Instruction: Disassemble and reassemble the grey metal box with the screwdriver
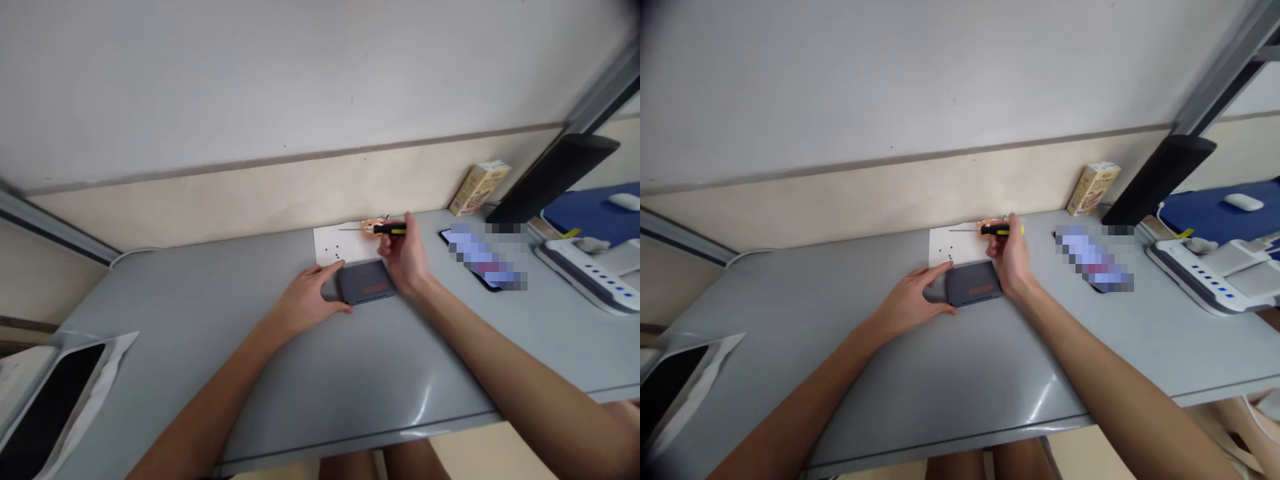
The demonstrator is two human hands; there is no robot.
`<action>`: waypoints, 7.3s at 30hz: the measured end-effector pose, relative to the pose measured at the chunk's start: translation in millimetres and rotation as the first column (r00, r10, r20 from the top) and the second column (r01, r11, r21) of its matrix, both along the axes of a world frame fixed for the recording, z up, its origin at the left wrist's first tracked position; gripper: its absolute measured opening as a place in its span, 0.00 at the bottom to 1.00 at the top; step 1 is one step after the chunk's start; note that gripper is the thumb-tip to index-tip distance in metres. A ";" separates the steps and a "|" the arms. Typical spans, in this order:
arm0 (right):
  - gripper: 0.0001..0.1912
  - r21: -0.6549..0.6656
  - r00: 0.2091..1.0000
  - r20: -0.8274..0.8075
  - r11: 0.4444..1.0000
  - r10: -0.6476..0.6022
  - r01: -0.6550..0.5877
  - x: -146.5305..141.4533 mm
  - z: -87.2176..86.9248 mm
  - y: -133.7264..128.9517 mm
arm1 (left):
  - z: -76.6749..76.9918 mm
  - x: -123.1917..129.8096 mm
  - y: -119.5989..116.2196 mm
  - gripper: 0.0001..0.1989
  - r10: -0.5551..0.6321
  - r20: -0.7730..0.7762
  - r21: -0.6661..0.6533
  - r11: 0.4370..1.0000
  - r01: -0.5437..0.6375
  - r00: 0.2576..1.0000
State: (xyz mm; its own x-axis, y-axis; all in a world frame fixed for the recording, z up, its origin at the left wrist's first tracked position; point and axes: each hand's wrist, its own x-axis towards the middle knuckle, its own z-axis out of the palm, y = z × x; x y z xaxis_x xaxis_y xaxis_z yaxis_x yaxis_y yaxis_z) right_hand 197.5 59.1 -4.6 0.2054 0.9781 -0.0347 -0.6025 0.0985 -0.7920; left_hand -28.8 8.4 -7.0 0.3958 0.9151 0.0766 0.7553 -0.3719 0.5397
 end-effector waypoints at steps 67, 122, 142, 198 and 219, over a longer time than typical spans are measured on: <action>0.15 -0.058 0.948 0.160 0.962 0.273 -0.267 8.5 7.2 -3.0 | 7.2 -7.3 -0.2 0.13 -0.074 0.348 0.231 0.973 -0.009 0.935; 0.15 -0.060 0.976 -0.059 0.975 0.211 -0.215 45.9 4.3 24.8 | 13.7 49.2 5.7 0.07 -0.190 -0.097 0.776 0.600 0.194 0.977; 0.15 -0.091 0.989 -0.007 0.985 0.148 -0.148 45.8 -2.5 28.0 | 6.6 51.9 4.5 0.13 -0.139 -0.025 0.774 0.624 0.107 0.990; 0.14 -0.156 0.993 0.098 0.986 0.070 -0.055 40.8 -7.2 31.1 | -1.8 27.6 23.7 0.12 -0.031 0.364 0.073 0.997 0.005 0.931; 0.10 -0.119 1.000 0.011 0.993 0.014 -0.013 50.8 -6.4 33.8 | 20.0 17.5 14.7 0.33 -0.275 0.182 0.046 0.961 0.271 0.944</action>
State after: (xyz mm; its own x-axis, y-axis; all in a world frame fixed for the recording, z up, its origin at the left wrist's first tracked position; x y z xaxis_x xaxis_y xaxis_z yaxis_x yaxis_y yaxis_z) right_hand 248.2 92.9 -11.0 0.1934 0.9698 -0.1484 -0.5933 -0.0049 -0.8049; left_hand -11.3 23.2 13.0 0.6074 0.7716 0.1890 0.5112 -0.5618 0.6504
